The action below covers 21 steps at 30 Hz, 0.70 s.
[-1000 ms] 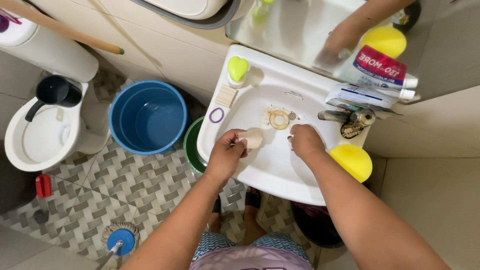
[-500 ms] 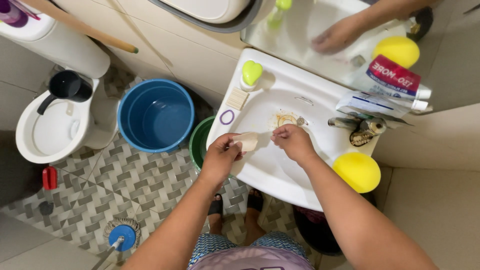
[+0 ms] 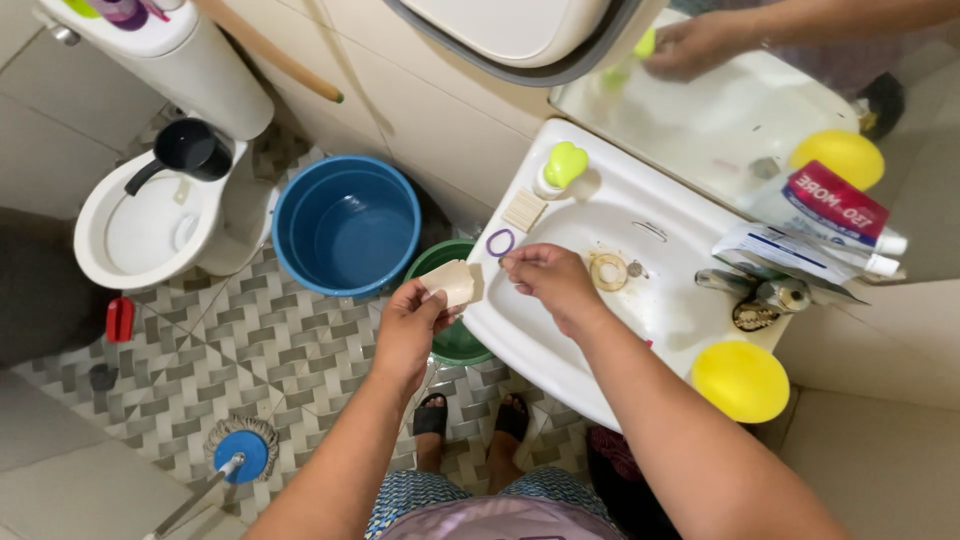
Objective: Cleaning the sink and wall tiles in a bathroom with a sponge and water.
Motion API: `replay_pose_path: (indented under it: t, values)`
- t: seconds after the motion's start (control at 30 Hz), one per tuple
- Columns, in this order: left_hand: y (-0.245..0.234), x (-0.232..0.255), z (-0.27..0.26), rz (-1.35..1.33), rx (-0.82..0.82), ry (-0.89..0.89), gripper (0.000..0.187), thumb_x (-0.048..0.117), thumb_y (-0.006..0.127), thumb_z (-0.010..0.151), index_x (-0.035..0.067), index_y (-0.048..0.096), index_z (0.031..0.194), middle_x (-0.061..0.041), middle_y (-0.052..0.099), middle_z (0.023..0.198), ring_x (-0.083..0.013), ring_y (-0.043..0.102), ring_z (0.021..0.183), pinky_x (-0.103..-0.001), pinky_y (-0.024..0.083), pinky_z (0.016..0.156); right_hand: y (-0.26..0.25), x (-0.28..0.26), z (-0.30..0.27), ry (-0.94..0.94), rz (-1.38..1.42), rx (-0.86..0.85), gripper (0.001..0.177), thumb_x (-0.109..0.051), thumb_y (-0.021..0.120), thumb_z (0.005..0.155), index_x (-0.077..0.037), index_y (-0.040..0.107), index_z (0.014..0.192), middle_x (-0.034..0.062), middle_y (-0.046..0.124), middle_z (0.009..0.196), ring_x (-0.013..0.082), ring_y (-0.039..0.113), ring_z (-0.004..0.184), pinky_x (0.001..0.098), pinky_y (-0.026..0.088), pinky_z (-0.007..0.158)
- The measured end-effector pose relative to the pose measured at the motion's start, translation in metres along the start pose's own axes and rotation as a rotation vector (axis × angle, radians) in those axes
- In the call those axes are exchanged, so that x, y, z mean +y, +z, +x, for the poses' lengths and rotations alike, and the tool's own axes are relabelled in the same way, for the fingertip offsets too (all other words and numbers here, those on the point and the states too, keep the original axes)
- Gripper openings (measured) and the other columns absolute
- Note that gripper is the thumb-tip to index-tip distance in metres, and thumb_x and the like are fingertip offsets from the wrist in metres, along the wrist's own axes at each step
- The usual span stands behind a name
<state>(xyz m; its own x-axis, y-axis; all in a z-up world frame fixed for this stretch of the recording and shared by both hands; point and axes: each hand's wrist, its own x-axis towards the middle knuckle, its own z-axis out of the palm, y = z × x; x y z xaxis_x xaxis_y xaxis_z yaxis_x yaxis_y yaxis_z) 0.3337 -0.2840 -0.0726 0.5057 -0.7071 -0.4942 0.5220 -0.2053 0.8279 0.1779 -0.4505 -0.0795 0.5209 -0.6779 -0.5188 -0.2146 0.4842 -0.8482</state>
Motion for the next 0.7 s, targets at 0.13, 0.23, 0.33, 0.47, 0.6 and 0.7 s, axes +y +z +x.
replay_pose_path:
  t: [0.13,0.23,0.33,0.47,0.6,0.7]
  values:
    - [-0.021,-0.009,0.000,-0.073,0.050,-0.009,0.012,0.008,0.062,0.100,0.001,0.064,0.108,-0.006,0.068,0.098,-0.0157,0.070,0.088,-0.030,0.057,0.078,0.021,0.017,0.007,-0.031,-0.016,-0.012,0.020,-0.008,0.076,0.087,0.001,0.071,0.104,0.0049,0.075,0.094,0.0092,0.065,0.081,0.0246,0.054,0.071]
    - [-0.028,-0.007,-0.002,-0.119,0.081,-0.016,0.011,0.008,0.062,0.098,0.003,0.065,0.107,-0.006,0.069,0.099,-0.0161,0.070,0.087,-0.029,0.057,0.076,0.031,0.017,0.009,-0.047,-0.067,0.043,0.019,-0.011,0.075,0.089,0.000,0.072,0.105,0.0045,0.075,0.092,0.0094,0.065,0.078,0.0241,0.056,0.072]
    - [-0.033,-0.012,-0.003,-0.149,0.096,-0.007,0.009,0.007,0.063,0.098,0.003,0.064,0.106,-0.005,0.067,0.097,-0.0169,0.069,0.086,-0.029,0.057,0.075,0.038,0.011,0.003,-0.132,-0.158,0.079,0.017,-0.012,0.076,0.089,0.001,0.075,0.101,0.0059,0.076,0.090,0.0110,0.065,0.076,0.0245,0.056,0.072]
    - [-0.030,-0.008,-0.007,-0.153,0.106,-0.045,0.010,0.007,0.062,0.097,0.004,0.065,0.107,-0.005,0.068,0.097,-0.0161,0.070,0.087,-0.028,0.058,0.076,0.046,0.002,-0.006,-0.238,-0.388,0.222,0.017,-0.017,0.078,0.086,-0.004,0.077,0.097,0.0041,0.077,0.086,0.0092,0.069,0.076,0.0242,0.056,0.072]
    - [-0.031,-0.013,-0.005,-0.147,0.083,-0.043,0.011,0.007,0.063,0.098,0.002,0.064,0.108,-0.006,0.067,0.099,-0.0163,0.070,0.088,-0.028,0.058,0.077,0.047,0.003,-0.009,-0.260,-0.490,0.278,0.021,-0.021,0.082,0.084,-0.004,0.076,0.093,0.0032,0.077,0.084,0.0097,0.070,0.074,0.0252,0.056,0.072]
    - [-0.030,-0.009,-0.006,-0.141,0.073,-0.040,0.013,0.007,0.062,0.097,0.003,0.065,0.110,-0.006,0.069,0.100,-0.0159,0.070,0.088,-0.028,0.058,0.077,0.043,0.008,-0.006,-0.276,-0.490,0.297,0.024,-0.023,0.085,0.083,-0.003,0.076,0.092,0.0046,0.076,0.083,0.0113,0.068,0.074,0.0263,0.056,0.071]
